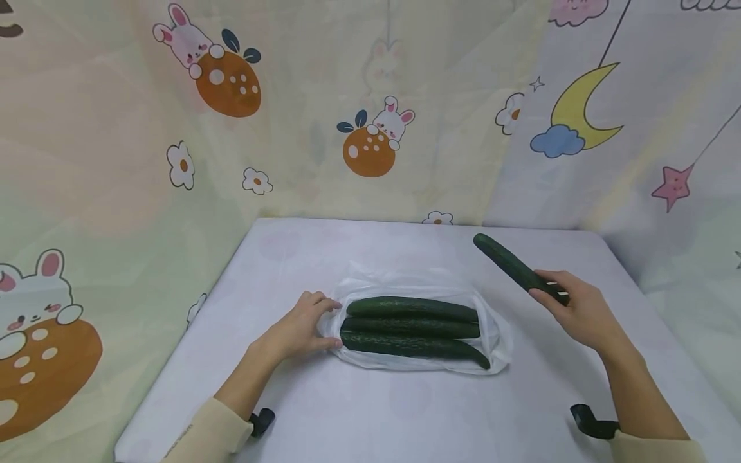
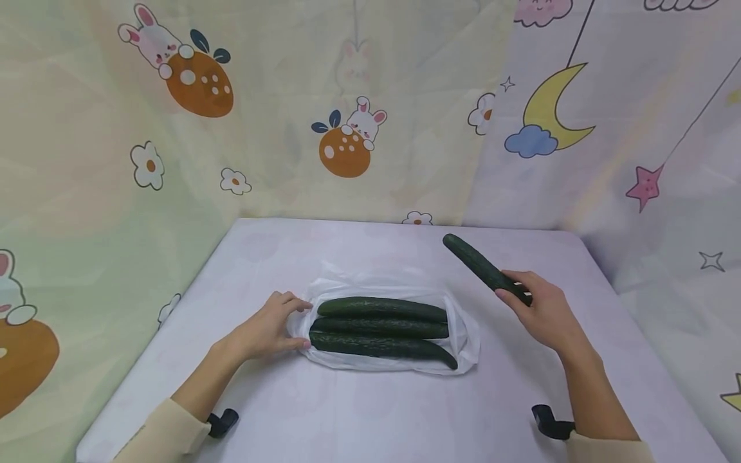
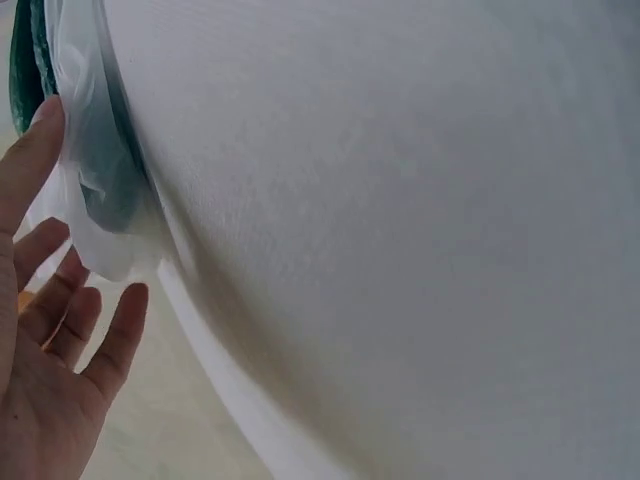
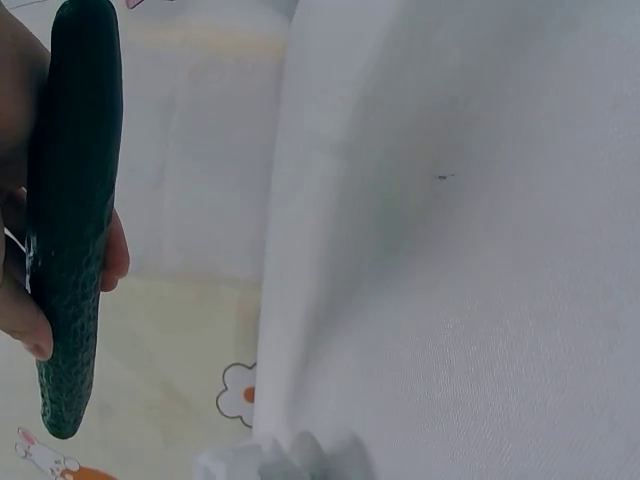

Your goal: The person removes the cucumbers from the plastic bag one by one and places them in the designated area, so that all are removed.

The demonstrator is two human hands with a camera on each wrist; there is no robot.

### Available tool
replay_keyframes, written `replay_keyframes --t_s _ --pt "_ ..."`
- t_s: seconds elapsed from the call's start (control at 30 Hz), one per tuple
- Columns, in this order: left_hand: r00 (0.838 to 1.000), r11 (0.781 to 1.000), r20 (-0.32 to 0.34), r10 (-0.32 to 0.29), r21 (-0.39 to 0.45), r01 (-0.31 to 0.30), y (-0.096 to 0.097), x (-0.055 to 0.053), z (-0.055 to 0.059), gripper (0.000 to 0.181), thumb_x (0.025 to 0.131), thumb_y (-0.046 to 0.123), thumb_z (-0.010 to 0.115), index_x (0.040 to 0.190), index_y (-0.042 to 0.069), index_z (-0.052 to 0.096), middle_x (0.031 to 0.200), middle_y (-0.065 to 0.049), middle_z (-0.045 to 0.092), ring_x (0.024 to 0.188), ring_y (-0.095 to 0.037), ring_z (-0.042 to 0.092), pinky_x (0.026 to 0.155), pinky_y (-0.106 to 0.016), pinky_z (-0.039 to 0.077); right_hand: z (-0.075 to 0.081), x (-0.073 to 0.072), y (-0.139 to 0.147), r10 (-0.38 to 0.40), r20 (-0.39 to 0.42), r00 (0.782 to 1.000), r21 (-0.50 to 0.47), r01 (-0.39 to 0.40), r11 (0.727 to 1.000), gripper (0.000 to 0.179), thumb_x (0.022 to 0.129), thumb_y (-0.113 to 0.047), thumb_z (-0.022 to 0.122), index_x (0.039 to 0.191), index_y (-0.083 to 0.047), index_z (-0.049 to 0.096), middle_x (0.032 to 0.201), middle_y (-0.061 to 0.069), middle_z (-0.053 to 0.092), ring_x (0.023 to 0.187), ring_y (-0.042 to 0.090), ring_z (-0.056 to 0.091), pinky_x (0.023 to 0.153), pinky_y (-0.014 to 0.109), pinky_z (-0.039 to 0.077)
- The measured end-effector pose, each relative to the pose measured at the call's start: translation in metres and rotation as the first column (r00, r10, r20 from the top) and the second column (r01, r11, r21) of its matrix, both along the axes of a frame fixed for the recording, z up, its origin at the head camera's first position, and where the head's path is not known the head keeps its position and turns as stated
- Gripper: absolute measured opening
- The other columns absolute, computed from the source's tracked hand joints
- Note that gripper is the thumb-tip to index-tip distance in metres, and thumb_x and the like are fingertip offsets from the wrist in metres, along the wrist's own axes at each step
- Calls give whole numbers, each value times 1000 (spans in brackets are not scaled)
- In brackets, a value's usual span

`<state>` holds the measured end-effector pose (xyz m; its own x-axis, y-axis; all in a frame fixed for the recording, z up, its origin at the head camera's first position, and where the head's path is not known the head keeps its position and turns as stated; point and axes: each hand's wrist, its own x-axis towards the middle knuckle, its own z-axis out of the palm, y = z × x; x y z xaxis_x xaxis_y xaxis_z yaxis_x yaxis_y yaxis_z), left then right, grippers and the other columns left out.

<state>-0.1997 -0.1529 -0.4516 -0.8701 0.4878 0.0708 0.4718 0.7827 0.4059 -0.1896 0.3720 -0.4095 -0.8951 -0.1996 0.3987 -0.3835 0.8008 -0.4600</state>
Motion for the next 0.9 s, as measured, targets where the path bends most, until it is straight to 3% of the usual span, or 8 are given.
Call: replay_keyframes --t_s 0.33,0.53,0.63,0.73,0.9 --pt "999 995 42 -33 95 29 -9 -1 -6 53 80 37 89 121 21 60 114 3 59 103 -14 59 86 -33 54 -8 -4 24 -74 59 996 20 73 997 49 99 -25 69 138 3 56 125 33 61 96 53 66 62 20 48" --pt "998 996 66 -17 94 11 -9 -1 -9 51 80 39 89 121 23 63 113 4 60 99 -12 59 87 -33 54 -6 -8 44 -101 69 992 48 98 994 51 100 -26 68 139 4 54 125 35 59 98 53 64 60 25 48" --pt "997 996 77 -8 91 1 -10 0 -9 49 81 38 88 121 23 64 112 5 60 99 -12 60 88 -34 54 -6 -8 49 -120 79 990 35 117 992 52 101 -27 66 140 5 53 127 36 57 101 55 62 61 34 52" --pt "996 996 94 -7 90 -1 -11 1 -9 48 81 37 88 121 23 65 112 5 60 99 -11 60 89 -34 55 -8 -8 52 -158 95 983 21 157 987 53 103 -29 63 141 6 51 130 37 55 105 58 59 65 51 56" --pt "994 997 108 -18 76 9 -9 2 -8 47 83 36 87 121 21 64 111 5 61 97 -11 59 88 -34 54 -12 -6 61 -219 126 967 28 217 976 57 105 -33 58 142 10 47 131 41 52 108 61 54 75 70 51"
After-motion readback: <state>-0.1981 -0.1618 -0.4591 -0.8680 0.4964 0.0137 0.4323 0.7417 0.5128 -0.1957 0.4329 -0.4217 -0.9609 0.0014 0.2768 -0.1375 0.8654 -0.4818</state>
